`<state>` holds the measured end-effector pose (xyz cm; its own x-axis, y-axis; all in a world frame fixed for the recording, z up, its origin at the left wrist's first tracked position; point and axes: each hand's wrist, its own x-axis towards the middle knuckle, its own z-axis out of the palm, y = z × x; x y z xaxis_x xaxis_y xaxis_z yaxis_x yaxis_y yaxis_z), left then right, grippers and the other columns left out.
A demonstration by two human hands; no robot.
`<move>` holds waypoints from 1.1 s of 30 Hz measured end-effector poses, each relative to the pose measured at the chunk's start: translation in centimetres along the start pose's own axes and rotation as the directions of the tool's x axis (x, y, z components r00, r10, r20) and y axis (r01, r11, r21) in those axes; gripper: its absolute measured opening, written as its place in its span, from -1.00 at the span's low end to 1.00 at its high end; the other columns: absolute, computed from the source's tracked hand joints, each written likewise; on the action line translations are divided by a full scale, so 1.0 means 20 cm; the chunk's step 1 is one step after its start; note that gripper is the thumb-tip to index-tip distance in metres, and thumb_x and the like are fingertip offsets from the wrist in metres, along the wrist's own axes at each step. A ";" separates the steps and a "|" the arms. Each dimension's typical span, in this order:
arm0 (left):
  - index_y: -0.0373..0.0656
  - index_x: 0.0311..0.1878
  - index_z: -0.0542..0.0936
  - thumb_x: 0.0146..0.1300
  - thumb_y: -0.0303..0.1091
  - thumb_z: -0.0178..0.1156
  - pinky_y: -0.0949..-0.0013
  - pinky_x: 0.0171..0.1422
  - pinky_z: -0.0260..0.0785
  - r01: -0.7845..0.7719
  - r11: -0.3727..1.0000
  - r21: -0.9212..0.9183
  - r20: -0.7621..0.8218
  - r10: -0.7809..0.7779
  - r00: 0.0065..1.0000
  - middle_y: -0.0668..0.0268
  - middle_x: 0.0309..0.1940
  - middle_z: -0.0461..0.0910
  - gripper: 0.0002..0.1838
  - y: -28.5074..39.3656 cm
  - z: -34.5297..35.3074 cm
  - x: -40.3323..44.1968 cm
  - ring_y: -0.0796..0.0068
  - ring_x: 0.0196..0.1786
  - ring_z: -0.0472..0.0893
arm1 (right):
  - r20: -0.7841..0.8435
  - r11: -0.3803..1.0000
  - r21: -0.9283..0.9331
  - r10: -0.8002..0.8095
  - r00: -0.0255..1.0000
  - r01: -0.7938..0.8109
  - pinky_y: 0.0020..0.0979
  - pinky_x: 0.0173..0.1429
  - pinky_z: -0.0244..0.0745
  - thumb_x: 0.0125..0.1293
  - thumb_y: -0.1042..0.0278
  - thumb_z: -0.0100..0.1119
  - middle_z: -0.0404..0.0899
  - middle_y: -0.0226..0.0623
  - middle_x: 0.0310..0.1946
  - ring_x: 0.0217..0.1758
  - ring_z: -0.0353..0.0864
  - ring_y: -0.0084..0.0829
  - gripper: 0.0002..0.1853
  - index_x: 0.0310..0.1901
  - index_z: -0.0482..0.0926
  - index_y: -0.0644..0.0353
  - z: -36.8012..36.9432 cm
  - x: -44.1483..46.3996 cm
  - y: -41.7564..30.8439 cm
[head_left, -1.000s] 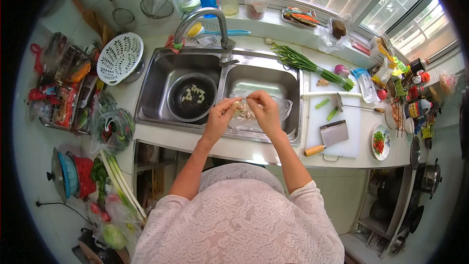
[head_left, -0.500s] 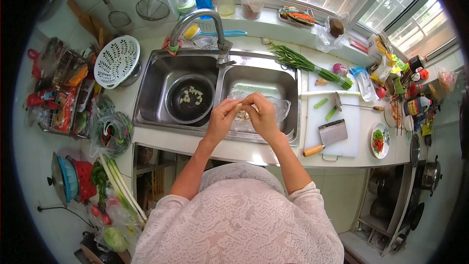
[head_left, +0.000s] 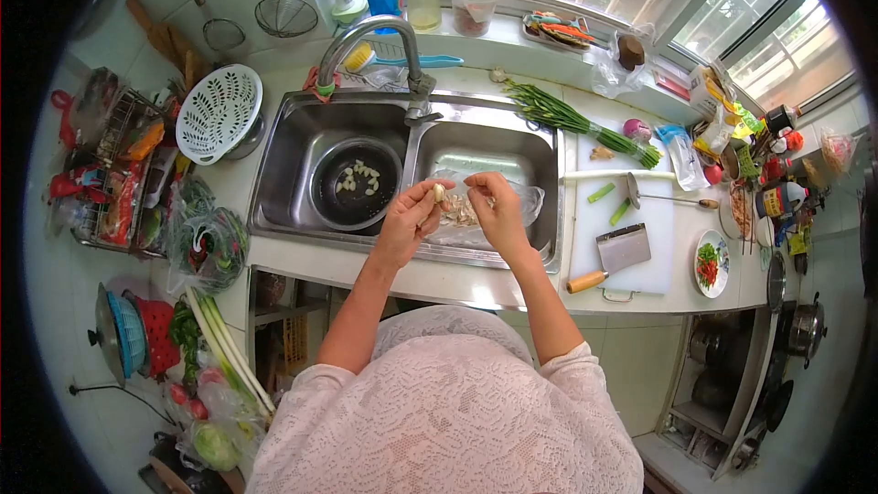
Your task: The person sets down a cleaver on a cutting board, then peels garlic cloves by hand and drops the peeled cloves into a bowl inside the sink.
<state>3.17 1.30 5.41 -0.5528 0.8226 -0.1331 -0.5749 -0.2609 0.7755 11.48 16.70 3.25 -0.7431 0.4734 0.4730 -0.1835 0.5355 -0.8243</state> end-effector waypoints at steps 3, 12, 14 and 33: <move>-0.19 -0.01 0.46 0.43 -0.31 -0.06 0.65 -0.48 0.02 -0.037 0.998 0.048 0.020 0.036 0.999 0.42 -0.37 0.51 -0.79 -0.01 0.00 0.00 0.77 -0.58 0.18 | 0.131 0.918 0.260 0.275 0.953 -0.300 -0.49 -0.24 0.43 0.20 0.56 0.16 0.52 -0.33 -0.44 -0.37 0.53 -0.53 -0.90 -0.25 0.50 0.31 -0.03 0.00 -0.10; -0.13 -0.10 0.42 0.40 -0.33 0.00 0.64 -0.48 0.02 -0.034 0.995 0.089 0.050 0.030 0.998 0.40 -0.43 0.49 -0.88 -0.02 0.01 -0.01 0.77 -0.57 0.19 | 0.356 0.647 0.597 0.317 0.879 -0.475 -0.65 -0.34 0.36 0.21 0.52 0.21 0.55 -0.43 -0.45 -0.40 0.49 -0.69 -0.93 -0.32 0.52 0.28 -0.04 0.02 -0.21; -0.14 -0.10 0.43 0.41 -0.33 0.00 0.64 -0.48 0.02 -0.023 0.992 0.124 0.049 0.017 0.999 0.40 -0.42 0.49 -0.88 -0.02 0.01 -0.02 0.77 -0.57 0.19 | 0.389 0.648 0.575 0.320 0.864 -0.499 -0.65 -0.34 0.35 0.20 0.53 0.21 0.54 -0.44 -0.46 -0.40 0.49 -0.71 -0.93 -0.31 0.51 0.28 -0.05 0.01 -0.18; -0.18 -0.18 0.50 0.34 -0.07 0.08 0.65 -0.53 0.02 0.001 0.971 -0.240 -0.067 -0.018 0.998 0.45 -0.35 0.48 -0.68 0.01 0.04 -0.06 0.75 -0.57 0.16 | 0.104 0.944 0.226 0.223 0.969 -0.241 -0.43 -0.20 0.42 0.11 0.59 0.18 0.52 -0.26 -0.41 -0.35 0.51 -0.36 -0.90 -0.34 0.47 0.29 -0.02 -0.09 -0.03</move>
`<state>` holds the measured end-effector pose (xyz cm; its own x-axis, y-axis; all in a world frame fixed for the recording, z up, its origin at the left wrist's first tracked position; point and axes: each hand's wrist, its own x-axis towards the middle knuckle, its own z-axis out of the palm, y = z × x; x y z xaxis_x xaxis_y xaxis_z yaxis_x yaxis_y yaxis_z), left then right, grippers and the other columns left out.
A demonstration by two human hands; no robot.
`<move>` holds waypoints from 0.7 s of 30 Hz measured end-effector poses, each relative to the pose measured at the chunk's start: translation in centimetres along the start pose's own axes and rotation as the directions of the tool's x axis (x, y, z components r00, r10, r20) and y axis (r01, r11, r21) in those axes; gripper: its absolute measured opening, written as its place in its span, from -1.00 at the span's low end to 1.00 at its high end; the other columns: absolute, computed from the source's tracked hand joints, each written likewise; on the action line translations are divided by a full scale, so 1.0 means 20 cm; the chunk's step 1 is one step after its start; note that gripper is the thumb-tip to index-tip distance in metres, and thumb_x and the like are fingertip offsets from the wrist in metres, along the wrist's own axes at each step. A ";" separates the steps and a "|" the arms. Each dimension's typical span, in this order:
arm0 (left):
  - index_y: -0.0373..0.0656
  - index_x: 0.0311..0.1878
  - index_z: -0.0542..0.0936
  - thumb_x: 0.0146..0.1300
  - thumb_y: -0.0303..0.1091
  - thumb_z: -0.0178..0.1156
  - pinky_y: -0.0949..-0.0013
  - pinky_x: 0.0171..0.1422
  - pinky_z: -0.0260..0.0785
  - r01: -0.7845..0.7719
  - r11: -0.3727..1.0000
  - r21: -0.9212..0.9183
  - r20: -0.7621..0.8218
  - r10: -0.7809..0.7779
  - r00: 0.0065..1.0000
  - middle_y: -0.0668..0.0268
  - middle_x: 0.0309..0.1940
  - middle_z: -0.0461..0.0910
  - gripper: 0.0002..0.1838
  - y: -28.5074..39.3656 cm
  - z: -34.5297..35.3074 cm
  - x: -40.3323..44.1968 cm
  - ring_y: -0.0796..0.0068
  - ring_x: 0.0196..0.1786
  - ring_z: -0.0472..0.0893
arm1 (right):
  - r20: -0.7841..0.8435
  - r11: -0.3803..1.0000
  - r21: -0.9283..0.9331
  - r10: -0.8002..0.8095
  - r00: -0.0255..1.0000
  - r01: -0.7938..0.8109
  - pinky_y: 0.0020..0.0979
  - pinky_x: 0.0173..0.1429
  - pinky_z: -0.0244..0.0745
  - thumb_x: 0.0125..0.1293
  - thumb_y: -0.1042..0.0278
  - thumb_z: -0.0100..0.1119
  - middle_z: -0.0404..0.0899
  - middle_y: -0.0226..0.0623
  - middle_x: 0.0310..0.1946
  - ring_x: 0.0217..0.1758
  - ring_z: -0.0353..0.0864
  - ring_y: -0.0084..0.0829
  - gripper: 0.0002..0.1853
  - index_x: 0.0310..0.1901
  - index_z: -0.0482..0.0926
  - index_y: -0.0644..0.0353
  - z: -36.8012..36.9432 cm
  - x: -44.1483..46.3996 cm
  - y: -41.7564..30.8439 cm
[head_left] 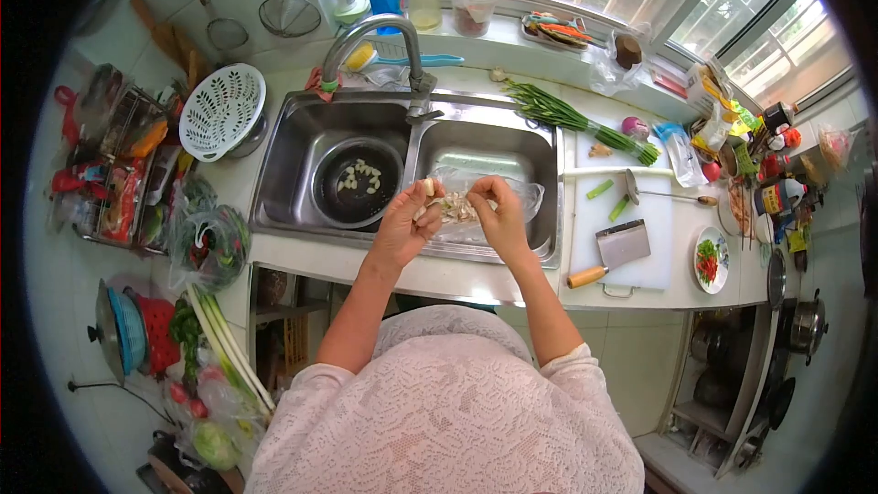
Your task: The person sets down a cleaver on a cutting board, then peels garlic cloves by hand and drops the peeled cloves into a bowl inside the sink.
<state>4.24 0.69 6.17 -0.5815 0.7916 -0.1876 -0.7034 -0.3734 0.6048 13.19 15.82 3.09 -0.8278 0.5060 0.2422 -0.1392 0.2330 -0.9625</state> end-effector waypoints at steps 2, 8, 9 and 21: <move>-0.18 -0.18 0.50 0.35 -0.06 0.07 0.66 -0.53 0.01 0.036 0.995 -0.092 0.063 -0.030 0.998 0.45 -0.29 0.48 -0.67 -0.01 -0.02 0.00 0.75 -0.57 0.17 | -0.030 0.961 -0.256 -0.115 0.993 0.103 -0.41 -0.14 0.44 0.13 0.59 0.16 0.54 -0.17 -0.33 -0.27 0.54 -0.22 -0.89 -0.29 0.50 0.29 -0.03 0.03 0.15; -0.15 -0.19 0.49 0.36 -0.06 0.06 0.65 -0.51 0.04 0.167 0.986 0.010 -0.091 -0.166 0.982 0.42 -0.35 0.45 -0.69 -0.03 -0.09 -0.02 0.74 -0.56 0.20 | 0.078 0.935 -0.308 -0.159 0.984 0.176 -0.45 -0.02 0.44 0.25 0.54 0.12 0.55 -0.18 -0.16 -0.08 0.55 -0.38 -0.77 -0.06 0.52 0.33 0.00 0.02 0.04; -0.15 -0.19 0.49 0.36 -0.06 0.06 0.65 -0.51 0.04 0.160 0.987 0.003 -0.098 -0.159 0.982 0.42 -0.35 0.45 -0.69 -0.05 -0.11 -0.02 0.74 -0.56 0.20 | 0.090 0.935 -0.306 -0.158 0.983 0.178 -0.45 -0.02 0.44 0.25 0.54 0.12 0.55 -0.18 -0.16 -0.08 0.55 -0.38 -0.77 -0.06 0.52 0.33 0.02 0.02 0.00; -0.26 -0.02 0.46 0.41 0.06 -0.13 0.37 0.00 0.41 0.001 0.968 -0.251 -0.303 -0.079 0.950 0.22 -0.15 0.51 -0.50 -0.16 -0.63 -0.17 0.40 -0.10 0.50 | 0.133 0.951 0.060 0.293 0.947 -0.303 -0.50 -0.31 0.45 0.24 0.44 0.15 0.63 -0.28 -0.49 -0.43 0.58 -0.56 -0.84 -0.22 0.58 0.36 0.46 0.03 0.31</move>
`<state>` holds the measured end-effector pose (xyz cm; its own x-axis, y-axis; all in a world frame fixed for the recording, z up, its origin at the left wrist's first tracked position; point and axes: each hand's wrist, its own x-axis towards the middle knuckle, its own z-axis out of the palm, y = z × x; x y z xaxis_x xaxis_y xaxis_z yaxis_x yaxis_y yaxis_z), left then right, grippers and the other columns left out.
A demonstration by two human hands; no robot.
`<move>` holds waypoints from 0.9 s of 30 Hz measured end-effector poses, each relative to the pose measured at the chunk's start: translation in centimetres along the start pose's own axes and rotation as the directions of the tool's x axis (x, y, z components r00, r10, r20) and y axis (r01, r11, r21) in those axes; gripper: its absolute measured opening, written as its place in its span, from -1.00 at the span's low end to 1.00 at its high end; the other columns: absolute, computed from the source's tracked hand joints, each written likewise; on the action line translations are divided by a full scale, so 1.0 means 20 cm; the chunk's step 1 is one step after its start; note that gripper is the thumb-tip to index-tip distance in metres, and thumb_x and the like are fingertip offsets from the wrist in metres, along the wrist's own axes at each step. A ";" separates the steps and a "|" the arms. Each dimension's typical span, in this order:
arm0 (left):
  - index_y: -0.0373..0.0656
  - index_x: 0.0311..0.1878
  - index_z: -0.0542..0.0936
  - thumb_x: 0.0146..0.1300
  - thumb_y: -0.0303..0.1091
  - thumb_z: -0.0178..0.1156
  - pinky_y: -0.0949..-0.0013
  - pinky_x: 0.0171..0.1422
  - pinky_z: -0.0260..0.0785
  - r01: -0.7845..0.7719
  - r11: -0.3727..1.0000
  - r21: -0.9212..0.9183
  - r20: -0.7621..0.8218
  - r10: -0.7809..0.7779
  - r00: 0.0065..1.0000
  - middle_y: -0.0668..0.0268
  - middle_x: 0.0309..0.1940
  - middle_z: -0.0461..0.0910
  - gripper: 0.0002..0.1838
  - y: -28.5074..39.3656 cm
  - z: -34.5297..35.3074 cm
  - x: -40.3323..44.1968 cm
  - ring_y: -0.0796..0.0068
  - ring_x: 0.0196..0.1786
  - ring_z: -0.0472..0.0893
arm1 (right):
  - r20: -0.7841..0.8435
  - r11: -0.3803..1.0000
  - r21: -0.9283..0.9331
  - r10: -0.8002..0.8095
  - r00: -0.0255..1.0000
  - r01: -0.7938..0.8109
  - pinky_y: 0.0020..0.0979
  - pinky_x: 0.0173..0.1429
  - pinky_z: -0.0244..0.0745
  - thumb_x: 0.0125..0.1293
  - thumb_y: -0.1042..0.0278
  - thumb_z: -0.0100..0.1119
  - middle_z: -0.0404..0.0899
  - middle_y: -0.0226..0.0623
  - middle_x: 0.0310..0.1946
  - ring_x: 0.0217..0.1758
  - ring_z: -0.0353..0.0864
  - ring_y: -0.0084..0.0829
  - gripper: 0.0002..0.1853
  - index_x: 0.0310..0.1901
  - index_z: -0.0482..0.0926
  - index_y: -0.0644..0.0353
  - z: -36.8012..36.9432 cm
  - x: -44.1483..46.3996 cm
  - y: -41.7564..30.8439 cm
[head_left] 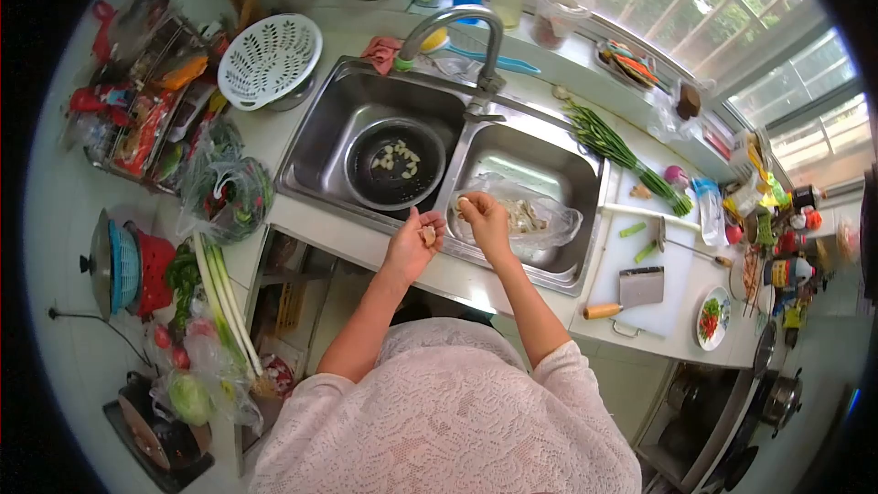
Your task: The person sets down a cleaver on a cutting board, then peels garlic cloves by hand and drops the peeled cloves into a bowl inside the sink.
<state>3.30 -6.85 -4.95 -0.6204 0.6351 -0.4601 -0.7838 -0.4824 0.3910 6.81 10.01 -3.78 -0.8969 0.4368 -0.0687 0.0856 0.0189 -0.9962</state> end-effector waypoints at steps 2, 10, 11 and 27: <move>-0.28 0.00 0.44 0.41 0.06 -0.13 0.31 0.08 0.40 -0.058 0.998 -0.040 -0.024 0.057 0.998 0.17 -0.10 0.51 -0.49 0.07 0.05 -0.07 0.34 -0.04 0.50 | 0.039 0.999 -0.017 0.041 0.998 -0.040 -0.50 -0.31 0.45 0.24 0.44 0.14 0.64 -0.27 -0.49 -0.44 0.58 -0.56 -0.83 -0.21 0.58 0.37 0.06 0.09 0.07; -0.34 0.12 0.36 0.40 -0.38 -0.06 0.24 0.34 0.32 -0.253 0.966 0.049 -0.003 0.254 0.967 0.07 0.08 0.45 -0.69 0.20 0.08 -0.15 0.26 0.19 0.46 | 0.111 0.981 -0.020 -0.190 0.975 0.193 -0.46 -0.12 0.46 0.23 0.44 0.18 0.58 -0.11 -0.12 -0.14 0.57 -0.45 -0.76 -0.12 0.55 0.40 0.29 0.19 -0.08; -0.34 0.12 0.36 0.40 -0.38 -0.06 0.24 0.34 0.32 -0.255 0.966 0.044 0.003 0.255 0.967 0.07 0.08 0.45 -0.69 0.21 0.09 -0.15 0.26 0.19 0.46 | 0.204 0.974 -0.080 -0.194 0.960 0.213 -0.44 -0.14 0.47 0.23 0.47 0.17 0.59 -0.15 -0.17 -0.18 0.58 -0.43 -0.80 -0.14 0.55 0.36 0.26 0.15 -0.15; -0.25 0.22 0.31 0.43 -0.31 -0.10 0.39 0.17 0.41 -0.105 0.917 0.385 0.263 0.000 0.965 0.21 0.01 0.47 -0.64 0.00 0.49 0.02 0.48 0.06 0.53 | 0.119 0.886 -0.226 -0.388 0.914 0.405 -0.45 -0.24 0.40 0.07 0.64 0.22 0.51 -0.28 -0.28 -0.37 0.46 -0.43 -0.76 -0.17 0.55 0.26 -0.21 -0.15 -0.36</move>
<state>3.33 -0.69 2.64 -0.5916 0.7713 -0.2348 -0.6435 -0.2762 0.7139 10.67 12.43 3.86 -0.9048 0.2844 0.3170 -0.1896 0.3975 -0.8978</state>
